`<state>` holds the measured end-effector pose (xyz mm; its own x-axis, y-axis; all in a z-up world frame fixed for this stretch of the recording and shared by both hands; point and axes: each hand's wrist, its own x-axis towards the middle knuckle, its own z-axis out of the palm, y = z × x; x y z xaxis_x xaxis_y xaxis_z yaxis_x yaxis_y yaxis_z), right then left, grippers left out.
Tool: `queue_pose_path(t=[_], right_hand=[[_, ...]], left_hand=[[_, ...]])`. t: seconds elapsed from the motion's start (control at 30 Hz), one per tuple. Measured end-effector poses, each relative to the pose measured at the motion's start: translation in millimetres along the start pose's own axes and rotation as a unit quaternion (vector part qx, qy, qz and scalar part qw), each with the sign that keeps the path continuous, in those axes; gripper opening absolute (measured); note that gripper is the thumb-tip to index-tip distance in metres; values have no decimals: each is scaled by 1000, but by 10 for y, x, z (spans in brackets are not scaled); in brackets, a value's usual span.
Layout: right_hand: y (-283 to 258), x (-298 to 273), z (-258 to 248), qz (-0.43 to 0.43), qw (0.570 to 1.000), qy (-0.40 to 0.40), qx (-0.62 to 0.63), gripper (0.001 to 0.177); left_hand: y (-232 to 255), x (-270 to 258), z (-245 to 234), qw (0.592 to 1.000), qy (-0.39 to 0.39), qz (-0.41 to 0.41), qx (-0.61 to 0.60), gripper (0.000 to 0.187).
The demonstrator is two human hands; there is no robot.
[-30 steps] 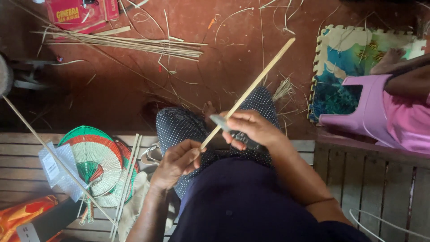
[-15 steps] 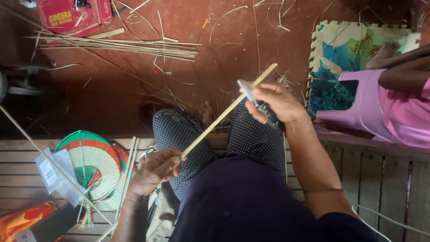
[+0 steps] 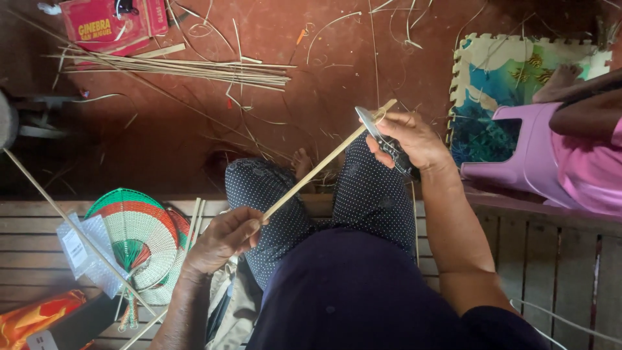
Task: Using a small hand knife to shave and smooth a long bamboo strip for craft assembly.
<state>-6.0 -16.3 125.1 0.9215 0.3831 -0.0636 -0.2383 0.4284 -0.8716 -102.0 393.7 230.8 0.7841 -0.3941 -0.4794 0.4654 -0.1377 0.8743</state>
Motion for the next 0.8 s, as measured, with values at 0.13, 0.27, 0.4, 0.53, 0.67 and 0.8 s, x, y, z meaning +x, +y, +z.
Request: queue_pose_path(t=[0.13, 0.27, 0.4, 0.53, 0.67, 0.8], right_hand=[[-64, -30, 129, 23, 999, 26, 11, 35], [-11, -20, -356, 78, 977, 159, -117, 31], [-594, -280, -691, -6, 970, 243, 10, 34], [-573, -179, 556, 92, 930, 252, -252, 24], [-243, -138, 1340, 173, 985, -18, -15, 54], [284, -128, 1696, 98, 976, -172, 90, 54]], left_hand=[[14, -25, -25, 999, 10, -26, -21, 19], [-75, -280, -330, 998, 62, -30, 5, 19], [-218, -401, -668, 990, 128, -40, 48, 20], [25, -168, -311, 959, 170, 31, 225, 20], [232, 87, 285, 932, 252, 20, 259, 16], [189, 165, 677, 925, 262, 94, 258, 14]])
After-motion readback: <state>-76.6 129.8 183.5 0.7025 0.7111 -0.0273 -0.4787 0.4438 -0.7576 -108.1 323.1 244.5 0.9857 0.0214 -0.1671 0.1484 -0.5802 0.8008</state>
